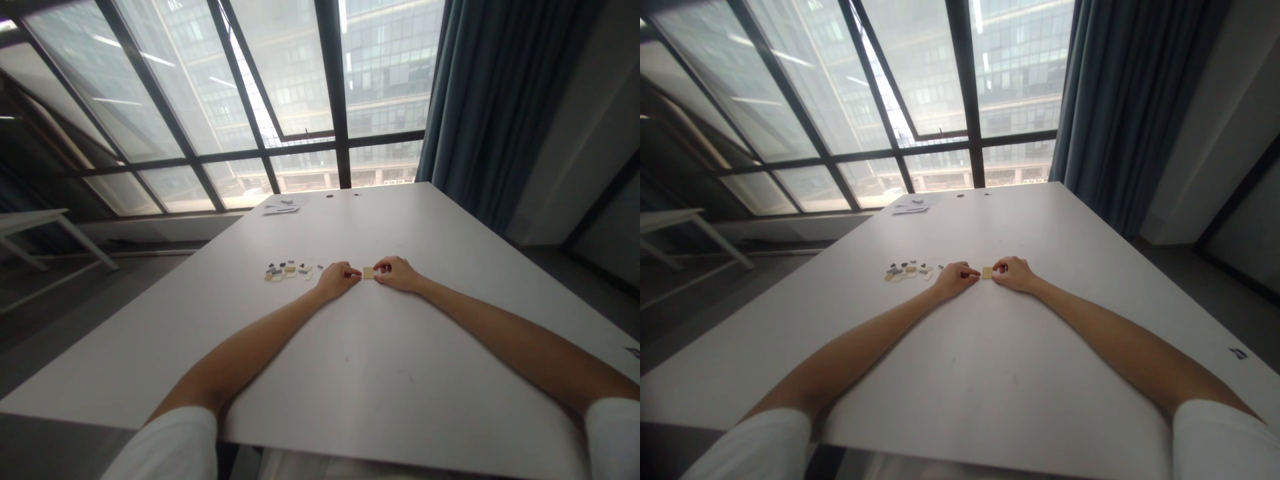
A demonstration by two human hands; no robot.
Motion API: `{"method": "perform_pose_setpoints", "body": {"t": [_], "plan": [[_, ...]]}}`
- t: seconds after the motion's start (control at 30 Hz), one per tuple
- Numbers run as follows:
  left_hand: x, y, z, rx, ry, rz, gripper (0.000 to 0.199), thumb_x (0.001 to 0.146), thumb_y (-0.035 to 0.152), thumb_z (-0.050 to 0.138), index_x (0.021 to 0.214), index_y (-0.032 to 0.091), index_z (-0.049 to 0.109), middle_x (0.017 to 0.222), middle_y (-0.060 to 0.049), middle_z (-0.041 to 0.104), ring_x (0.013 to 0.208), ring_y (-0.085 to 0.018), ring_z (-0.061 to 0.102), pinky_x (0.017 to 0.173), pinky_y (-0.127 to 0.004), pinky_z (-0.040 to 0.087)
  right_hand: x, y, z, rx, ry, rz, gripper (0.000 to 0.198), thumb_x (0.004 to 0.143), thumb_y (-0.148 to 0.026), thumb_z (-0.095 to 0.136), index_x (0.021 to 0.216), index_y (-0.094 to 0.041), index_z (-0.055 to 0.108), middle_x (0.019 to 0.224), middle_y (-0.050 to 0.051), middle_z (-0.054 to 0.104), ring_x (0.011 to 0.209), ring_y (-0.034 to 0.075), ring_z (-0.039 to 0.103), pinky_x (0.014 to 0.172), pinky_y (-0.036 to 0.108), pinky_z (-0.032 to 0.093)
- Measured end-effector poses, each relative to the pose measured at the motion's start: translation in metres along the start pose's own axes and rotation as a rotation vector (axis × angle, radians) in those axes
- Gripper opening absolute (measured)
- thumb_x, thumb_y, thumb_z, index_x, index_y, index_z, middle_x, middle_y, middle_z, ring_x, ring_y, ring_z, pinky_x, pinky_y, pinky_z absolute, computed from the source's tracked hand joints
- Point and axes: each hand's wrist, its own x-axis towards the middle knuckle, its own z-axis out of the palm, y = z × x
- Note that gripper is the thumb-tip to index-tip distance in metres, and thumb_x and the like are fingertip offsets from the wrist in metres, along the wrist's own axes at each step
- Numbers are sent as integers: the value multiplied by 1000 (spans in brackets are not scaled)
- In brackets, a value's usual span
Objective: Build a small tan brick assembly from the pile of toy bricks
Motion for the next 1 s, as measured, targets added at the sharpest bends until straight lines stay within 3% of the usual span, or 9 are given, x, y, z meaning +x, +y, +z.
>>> {"method": "perform_pose_setpoints", "body": {"t": [1.0], "plan": [[2,4,0,38,-6,18,30,87,43,59,104,29,79,83,-1,68,73,-15,59,63,-25,39,-1,-2,-2,17,-25,1,27,72,-35,70,94,-22,77,81,-1,70,68,13,57,65,24,40]]}}
